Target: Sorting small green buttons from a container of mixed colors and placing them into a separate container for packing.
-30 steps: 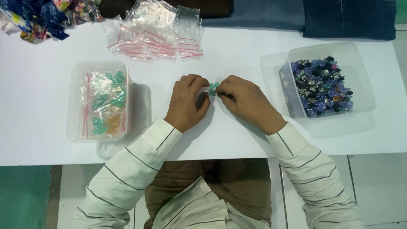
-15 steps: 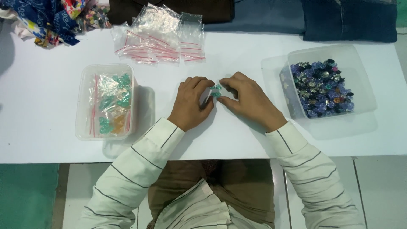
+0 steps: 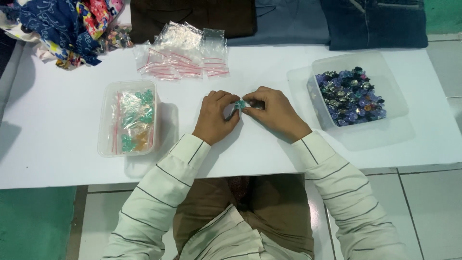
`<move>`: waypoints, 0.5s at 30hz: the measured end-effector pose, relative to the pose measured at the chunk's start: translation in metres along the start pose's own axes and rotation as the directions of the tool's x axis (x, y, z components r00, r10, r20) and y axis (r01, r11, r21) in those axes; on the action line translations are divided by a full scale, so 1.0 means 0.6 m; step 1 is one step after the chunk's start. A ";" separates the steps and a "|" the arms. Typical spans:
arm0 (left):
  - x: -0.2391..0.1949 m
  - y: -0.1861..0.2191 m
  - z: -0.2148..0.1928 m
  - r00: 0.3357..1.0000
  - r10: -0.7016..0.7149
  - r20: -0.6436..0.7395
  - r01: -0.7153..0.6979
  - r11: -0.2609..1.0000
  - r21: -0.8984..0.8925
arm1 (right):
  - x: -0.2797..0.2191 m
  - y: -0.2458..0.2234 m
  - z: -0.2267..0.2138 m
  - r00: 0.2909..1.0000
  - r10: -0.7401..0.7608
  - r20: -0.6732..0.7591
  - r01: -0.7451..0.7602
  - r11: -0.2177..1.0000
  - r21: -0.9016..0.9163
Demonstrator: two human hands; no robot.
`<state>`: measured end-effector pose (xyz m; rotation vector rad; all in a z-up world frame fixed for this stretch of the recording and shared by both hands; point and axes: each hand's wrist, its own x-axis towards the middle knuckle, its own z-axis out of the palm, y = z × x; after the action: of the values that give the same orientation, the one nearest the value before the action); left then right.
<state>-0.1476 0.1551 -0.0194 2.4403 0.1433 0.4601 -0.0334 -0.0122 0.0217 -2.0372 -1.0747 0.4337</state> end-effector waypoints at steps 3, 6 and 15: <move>-0.003 0.001 -0.003 1.000 0.015 -0.005 -0.015 1.000 -0.007 | -0.003 -0.002 0.003 1.000 0.006 -0.006 -0.006 1.000 -0.014; -0.004 -0.003 0.001 1.000 -0.002 0.004 0.002 1.000 -0.016 | -0.007 -0.008 0.002 1.000 -0.013 -0.016 0.013 1.000 0.005; -0.009 -0.008 0.001 0.999 -0.025 -0.032 0.028 0.996 0.089 | -0.012 0.010 0.016 0.998 -0.018 -0.063 0.017 1.000 -0.015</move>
<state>-0.1523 0.1571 -0.0243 2.5166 0.2138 0.4895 -0.0401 -0.0157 0.0103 -2.0388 -1.0598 0.3513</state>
